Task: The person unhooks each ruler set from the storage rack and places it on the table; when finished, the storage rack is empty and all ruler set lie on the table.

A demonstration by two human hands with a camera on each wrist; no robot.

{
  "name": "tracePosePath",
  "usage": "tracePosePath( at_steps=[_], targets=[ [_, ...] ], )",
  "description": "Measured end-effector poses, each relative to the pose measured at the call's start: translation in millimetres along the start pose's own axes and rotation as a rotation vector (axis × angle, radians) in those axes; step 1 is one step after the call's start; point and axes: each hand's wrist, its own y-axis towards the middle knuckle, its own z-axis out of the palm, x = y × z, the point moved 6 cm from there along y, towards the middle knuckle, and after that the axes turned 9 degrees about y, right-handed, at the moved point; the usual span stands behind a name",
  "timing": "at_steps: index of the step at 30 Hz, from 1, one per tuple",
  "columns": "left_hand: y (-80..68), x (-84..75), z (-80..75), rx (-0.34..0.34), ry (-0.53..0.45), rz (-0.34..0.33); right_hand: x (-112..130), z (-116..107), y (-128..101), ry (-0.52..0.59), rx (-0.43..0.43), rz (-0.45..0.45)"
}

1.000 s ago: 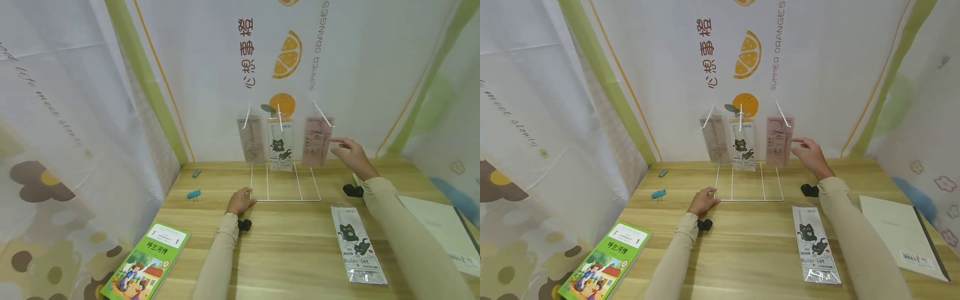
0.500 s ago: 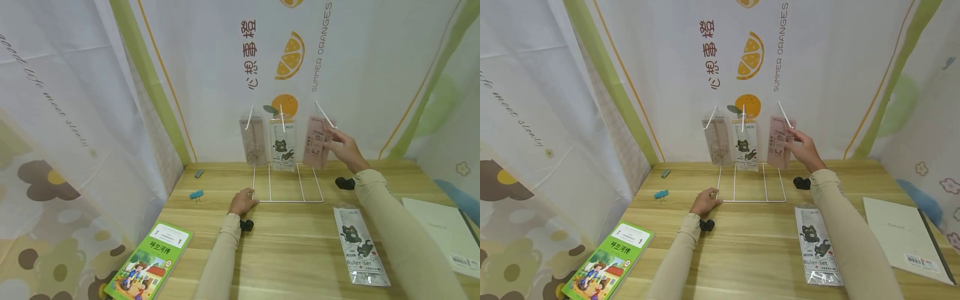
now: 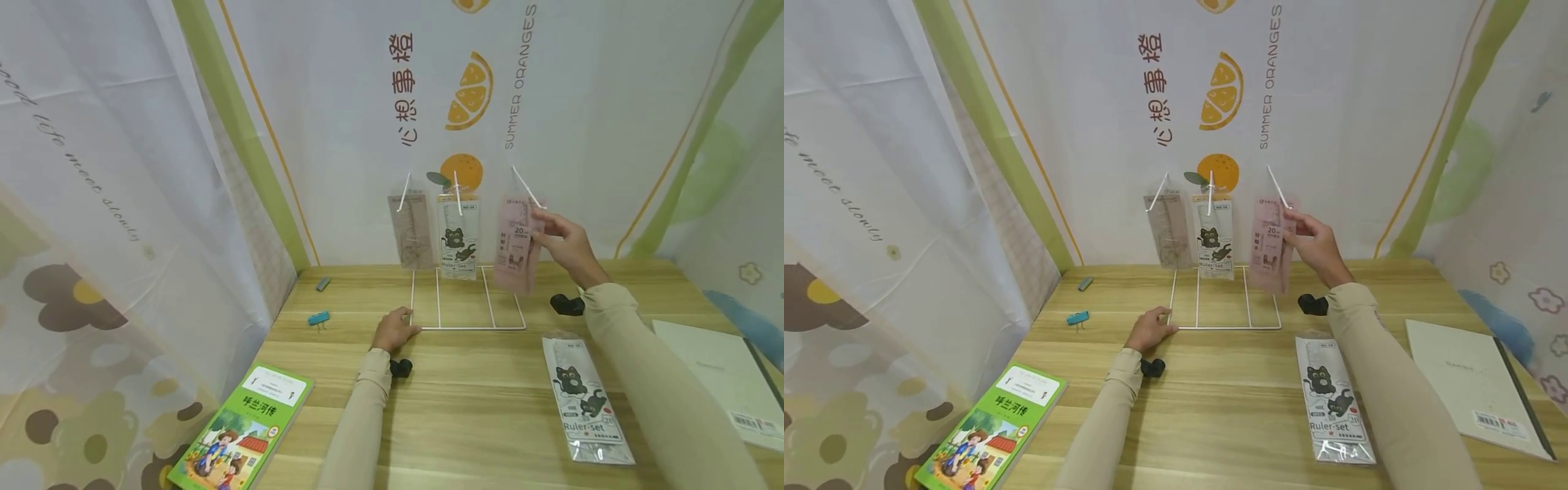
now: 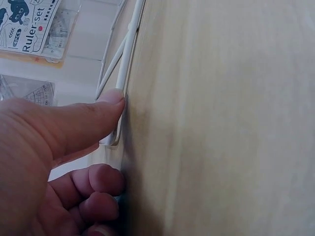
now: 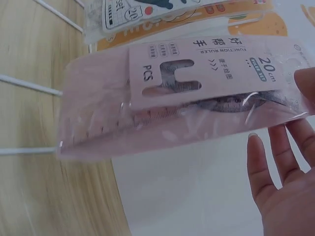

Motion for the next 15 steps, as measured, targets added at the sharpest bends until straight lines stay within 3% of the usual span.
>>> tracePosePath(
  at_steps=[6, 15],
  targets=[
    [-0.5, -0.9, -0.9, 0.001, -0.013, 0.014, 0, -4, -11, 0.135, -0.042, -0.039],
    [-1.5, -2.6, -1.5, -0.007, -0.011, 0.020, -1, -11, -30, 0.131, -0.076, -0.051]
  ],
)
